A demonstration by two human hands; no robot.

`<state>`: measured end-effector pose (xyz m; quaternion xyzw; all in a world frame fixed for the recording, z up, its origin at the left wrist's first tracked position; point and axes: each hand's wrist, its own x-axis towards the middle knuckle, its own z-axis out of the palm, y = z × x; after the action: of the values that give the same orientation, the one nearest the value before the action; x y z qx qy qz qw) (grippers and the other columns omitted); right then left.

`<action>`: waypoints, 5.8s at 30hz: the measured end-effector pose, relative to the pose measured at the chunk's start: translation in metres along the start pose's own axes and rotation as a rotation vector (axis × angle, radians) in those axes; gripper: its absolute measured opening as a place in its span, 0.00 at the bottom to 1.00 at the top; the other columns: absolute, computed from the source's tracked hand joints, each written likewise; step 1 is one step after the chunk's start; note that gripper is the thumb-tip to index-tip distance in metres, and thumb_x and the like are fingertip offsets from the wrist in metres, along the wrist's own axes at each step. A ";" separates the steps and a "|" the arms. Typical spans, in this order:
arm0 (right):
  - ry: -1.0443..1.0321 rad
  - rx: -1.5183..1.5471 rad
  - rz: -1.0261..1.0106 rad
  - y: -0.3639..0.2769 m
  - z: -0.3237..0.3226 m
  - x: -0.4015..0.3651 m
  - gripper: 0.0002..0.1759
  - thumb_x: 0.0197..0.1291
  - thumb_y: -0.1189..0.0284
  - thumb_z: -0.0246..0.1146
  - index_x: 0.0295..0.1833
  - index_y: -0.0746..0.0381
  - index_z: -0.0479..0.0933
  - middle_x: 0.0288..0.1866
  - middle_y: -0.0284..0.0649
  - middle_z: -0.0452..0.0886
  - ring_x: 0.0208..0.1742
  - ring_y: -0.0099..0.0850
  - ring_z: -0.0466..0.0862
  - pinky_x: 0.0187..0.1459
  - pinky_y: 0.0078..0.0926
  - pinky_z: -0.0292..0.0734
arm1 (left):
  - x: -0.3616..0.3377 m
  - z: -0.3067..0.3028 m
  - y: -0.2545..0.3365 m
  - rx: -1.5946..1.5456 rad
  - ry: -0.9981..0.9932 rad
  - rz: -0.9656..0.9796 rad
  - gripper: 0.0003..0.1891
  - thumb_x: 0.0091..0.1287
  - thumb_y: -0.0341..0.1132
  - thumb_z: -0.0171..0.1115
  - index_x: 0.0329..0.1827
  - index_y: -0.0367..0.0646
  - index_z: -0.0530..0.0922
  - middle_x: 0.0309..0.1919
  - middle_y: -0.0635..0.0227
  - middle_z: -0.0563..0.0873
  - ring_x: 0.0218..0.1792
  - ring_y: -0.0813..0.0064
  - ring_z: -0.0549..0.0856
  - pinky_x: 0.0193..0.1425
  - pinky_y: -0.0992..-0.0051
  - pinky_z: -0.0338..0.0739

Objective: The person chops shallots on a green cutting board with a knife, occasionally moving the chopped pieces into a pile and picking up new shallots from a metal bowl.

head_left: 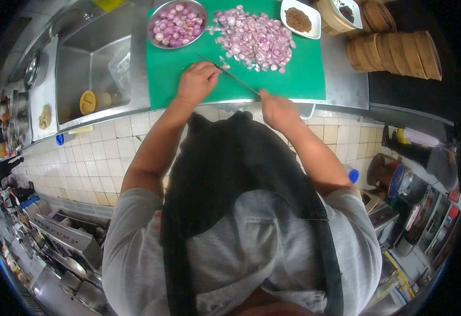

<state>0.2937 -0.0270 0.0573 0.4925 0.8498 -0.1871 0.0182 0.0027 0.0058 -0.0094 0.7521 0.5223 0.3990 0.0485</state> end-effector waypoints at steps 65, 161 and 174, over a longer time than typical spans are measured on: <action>-0.210 0.138 0.123 0.023 -0.017 0.007 0.20 0.78 0.65 0.56 0.70 0.60 0.72 0.52 0.58 0.88 0.56 0.58 0.87 0.58 0.58 0.81 | 0.010 -0.066 -0.028 -0.190 0.127 -0.389 0.06 0.69 0.26 0.74 0.47 0.41 0.90 0.47 0.65 0.93 0.41 0.75 0.91 0.41 0.75 0.88; -0.113 0.064 -0.033 -0.003 -0.027 0.001 0.14 0.73 0.73 0.52 0.59 0.63 0.75 0.44 0.59 0.88 0.47 0.60 0.89 0.47 0.60 0.82 | -0.008 -0.031 0.008 -0.167 -0.114 -0.115 0.06 0.65 0.23 0.74 0.43 0.42 0.92 0.44 0.62 0.93 0.34 0.70 0.92 0.39 0.71 0.89; -0.035 0.048 -0.103 -0.013 -0.042 -0.003 0.12 0.71 0.78 0.53 0.57 0.66 0.73 0.41 0.58 0.88 0.44 0.60 0.89 0.45 0.58 0.82 | -0.011 -0.032 0.009 -0.167 -0.139 -0.141 0.07 0.65 0.22 0.74 0.44 0.41 0.92 0.44 0.62 0.93 0.36 0.69 0.92 0.40 0.72 0.91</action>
<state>0.2905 -0.0214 0.1008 0.4451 0.8688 -0.2165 0.0116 -0.0134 -0.0180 0.0107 0.7328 0.5341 0.3836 0.1748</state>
